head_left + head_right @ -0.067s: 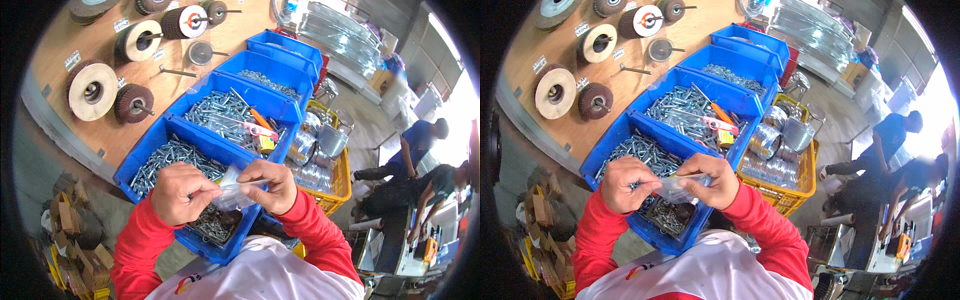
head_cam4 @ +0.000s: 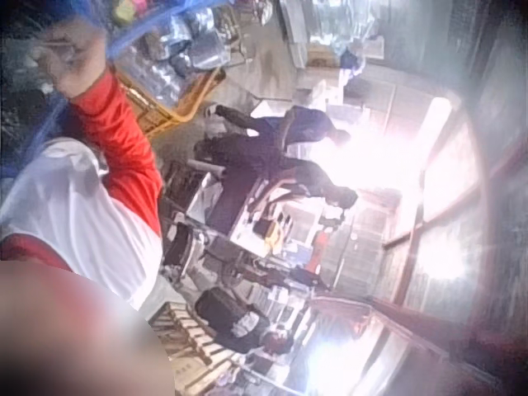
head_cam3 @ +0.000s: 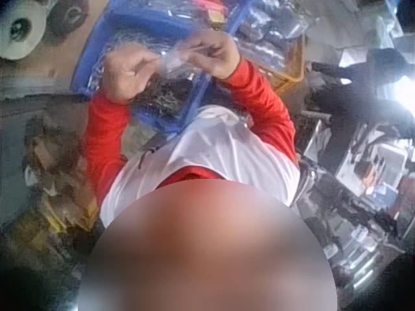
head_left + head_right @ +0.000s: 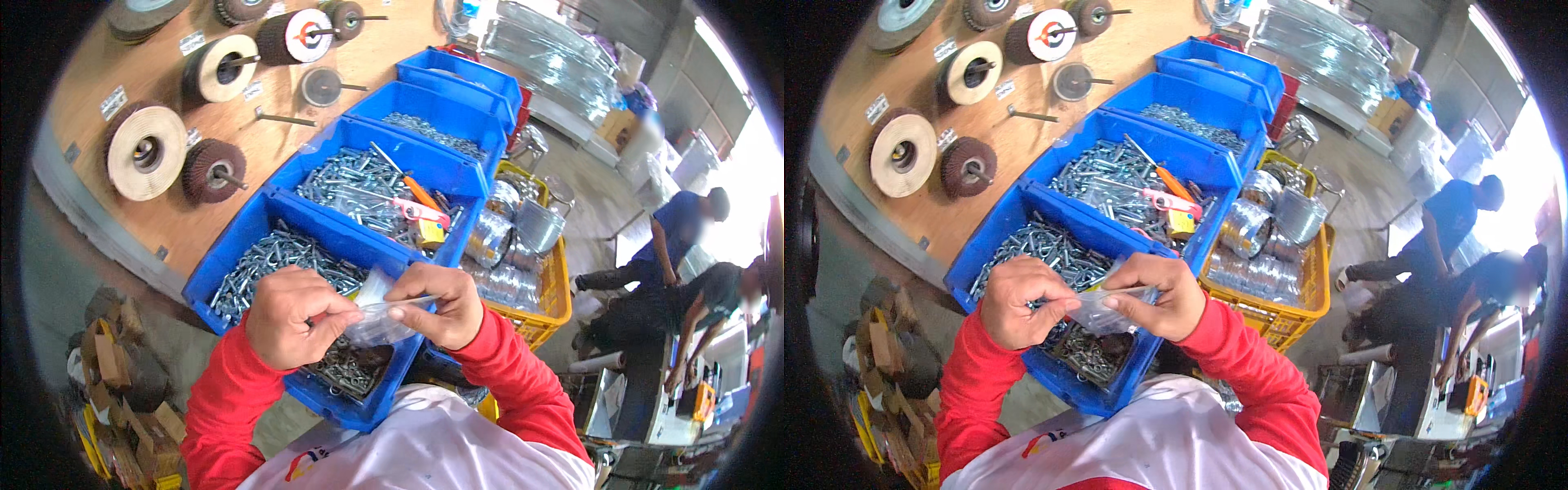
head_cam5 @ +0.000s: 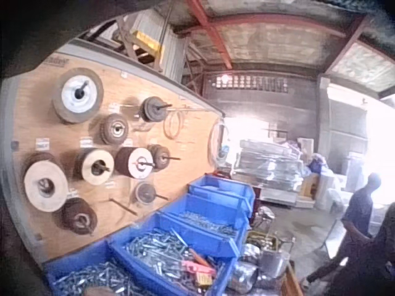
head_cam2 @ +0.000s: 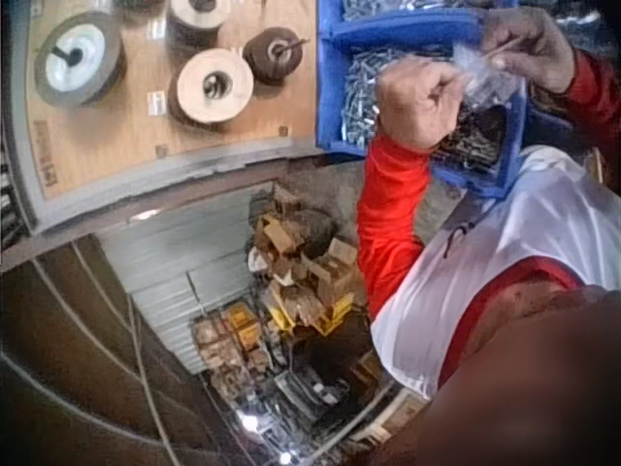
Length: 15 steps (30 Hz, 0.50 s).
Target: The person walks to a parts station and repeatedly picks small metal fasteners from blue bins, places them into small clear plastic bags, and seals the bags. The person handles multiple fastener types and bags throughout the clip.
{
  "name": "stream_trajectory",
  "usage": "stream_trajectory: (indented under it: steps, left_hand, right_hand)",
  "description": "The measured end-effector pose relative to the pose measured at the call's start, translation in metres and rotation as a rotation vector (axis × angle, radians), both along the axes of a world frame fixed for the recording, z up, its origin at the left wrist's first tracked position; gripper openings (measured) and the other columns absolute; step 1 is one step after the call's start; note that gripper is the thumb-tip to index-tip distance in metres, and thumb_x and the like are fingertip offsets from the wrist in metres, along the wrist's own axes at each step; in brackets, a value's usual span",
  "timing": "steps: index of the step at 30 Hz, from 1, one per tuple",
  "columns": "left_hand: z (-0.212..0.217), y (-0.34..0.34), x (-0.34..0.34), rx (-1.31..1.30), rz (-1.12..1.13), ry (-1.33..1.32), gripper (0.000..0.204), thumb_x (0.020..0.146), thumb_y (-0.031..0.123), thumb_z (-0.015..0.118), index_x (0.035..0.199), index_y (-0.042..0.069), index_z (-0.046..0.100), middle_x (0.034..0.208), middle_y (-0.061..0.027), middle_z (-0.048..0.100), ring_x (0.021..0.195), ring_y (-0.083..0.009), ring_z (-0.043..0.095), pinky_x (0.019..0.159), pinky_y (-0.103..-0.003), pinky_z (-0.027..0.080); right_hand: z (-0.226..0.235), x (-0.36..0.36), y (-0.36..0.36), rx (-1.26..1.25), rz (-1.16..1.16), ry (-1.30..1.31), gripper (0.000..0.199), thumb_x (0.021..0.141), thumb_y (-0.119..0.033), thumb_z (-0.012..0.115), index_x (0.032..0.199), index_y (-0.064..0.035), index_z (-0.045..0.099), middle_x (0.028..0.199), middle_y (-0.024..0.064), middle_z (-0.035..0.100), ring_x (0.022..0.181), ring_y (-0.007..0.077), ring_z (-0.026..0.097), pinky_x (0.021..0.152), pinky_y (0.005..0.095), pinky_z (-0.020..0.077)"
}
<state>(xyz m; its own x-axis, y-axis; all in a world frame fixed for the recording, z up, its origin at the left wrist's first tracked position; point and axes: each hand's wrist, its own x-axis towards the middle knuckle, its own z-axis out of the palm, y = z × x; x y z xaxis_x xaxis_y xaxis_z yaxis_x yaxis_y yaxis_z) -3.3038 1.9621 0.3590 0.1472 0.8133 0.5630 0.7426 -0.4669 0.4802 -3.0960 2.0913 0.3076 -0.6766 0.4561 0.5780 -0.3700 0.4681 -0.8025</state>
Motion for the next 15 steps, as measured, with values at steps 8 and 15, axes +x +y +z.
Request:
stream_trajectory:
  steps: [8, 15]
  left_hand:
    - [-0.021, 0.005, 0.027, -0.056, -0.081, -0.039, 0.011, 0.077, 0.01, 0.076, 0.084, 0.004, 0.07, 0.077, -0.0137, 0.066, 0.071, -0.0326, 0.063, 0.068, -0.041, 0.048]
    - [-0.026, 0.015, 0.041, 0.027, -0.164, 0.066, 0.004, 0.081, 0.002, 0.066, 0.079, 0.001, 0.063, 0.075, -0.0145, 0.063, 0.068, -0.0303, 0.059, 0.064, -0.039, 0.044]
  right_hand:
    - [-0.011, 0.018, -0.023, 0.218, -0.139, 0.134, 0.003, 0.083, -0.005, 0.068, 0.084, -0.0031, 0.069, 0.082, 0.0136, 0.067, 0.078, 0.0335, 0.064, 0.069, 0.0438, 0.0517]
    - [-0.021, 0.035, -0.031, 0.287, -0.286, 0.047, 0.002, 0.084, -0.004, 0.067, 0.086, -0.0038, 0.067, 0.086, 0.0118, 0.065, 0.08, 0.0335, 0.065, 0.069, 0.0407, 0.0525]
